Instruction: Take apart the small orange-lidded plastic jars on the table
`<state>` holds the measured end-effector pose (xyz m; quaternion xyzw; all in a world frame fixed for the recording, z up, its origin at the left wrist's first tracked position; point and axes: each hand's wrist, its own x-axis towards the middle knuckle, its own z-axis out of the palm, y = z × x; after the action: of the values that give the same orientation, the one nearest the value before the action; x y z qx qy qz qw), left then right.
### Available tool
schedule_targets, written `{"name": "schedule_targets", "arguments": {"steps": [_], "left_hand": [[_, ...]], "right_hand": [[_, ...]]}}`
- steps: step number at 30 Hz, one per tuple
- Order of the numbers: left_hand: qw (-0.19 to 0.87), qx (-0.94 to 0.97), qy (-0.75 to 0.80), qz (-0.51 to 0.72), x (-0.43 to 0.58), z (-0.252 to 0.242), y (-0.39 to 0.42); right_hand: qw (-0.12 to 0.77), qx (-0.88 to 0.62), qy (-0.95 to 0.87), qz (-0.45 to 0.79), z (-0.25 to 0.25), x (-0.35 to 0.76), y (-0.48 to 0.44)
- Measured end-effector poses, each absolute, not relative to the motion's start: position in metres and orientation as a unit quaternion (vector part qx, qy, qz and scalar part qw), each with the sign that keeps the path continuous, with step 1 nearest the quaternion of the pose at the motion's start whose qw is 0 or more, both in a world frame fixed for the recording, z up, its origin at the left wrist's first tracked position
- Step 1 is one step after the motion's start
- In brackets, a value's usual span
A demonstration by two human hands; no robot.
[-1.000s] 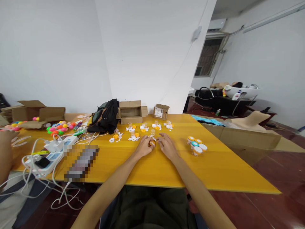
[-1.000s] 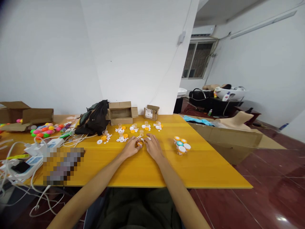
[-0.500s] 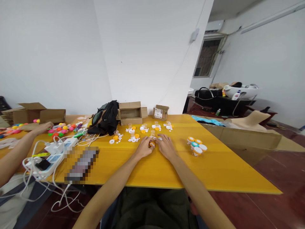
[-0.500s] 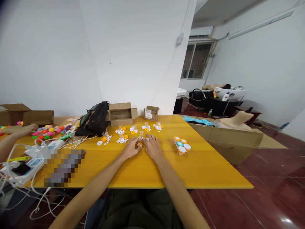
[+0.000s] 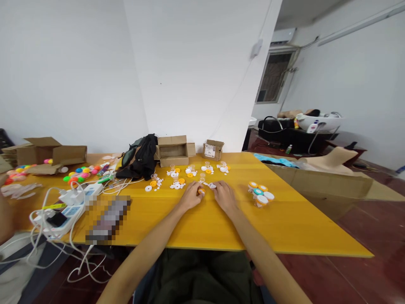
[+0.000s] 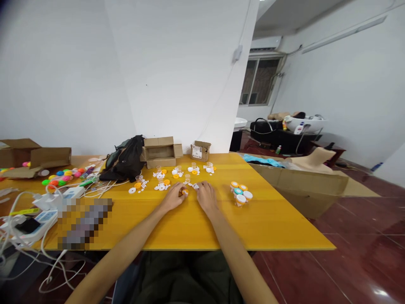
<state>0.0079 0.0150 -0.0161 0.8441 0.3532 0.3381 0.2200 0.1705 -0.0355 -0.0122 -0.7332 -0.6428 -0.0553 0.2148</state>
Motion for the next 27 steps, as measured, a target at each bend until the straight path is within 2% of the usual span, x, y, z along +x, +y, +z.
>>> {"name": "schedule_targets", "arguments": {"steps": [10, 27], "left_hand": [[0.217, 0.825, 0.366, 0.372, 0.008, -0.026, 0.021], [0.191, 0.844, 0.358, 0.351, 0.01, -0.02, 0.018]], "right_hand": [[0.18, -0.74, -0.648, -0.024, 0.004, 0.149, -0.052], [0.25, -0.707, -0.662, 0.002, -0.007, 0.155, -0.034]]}}
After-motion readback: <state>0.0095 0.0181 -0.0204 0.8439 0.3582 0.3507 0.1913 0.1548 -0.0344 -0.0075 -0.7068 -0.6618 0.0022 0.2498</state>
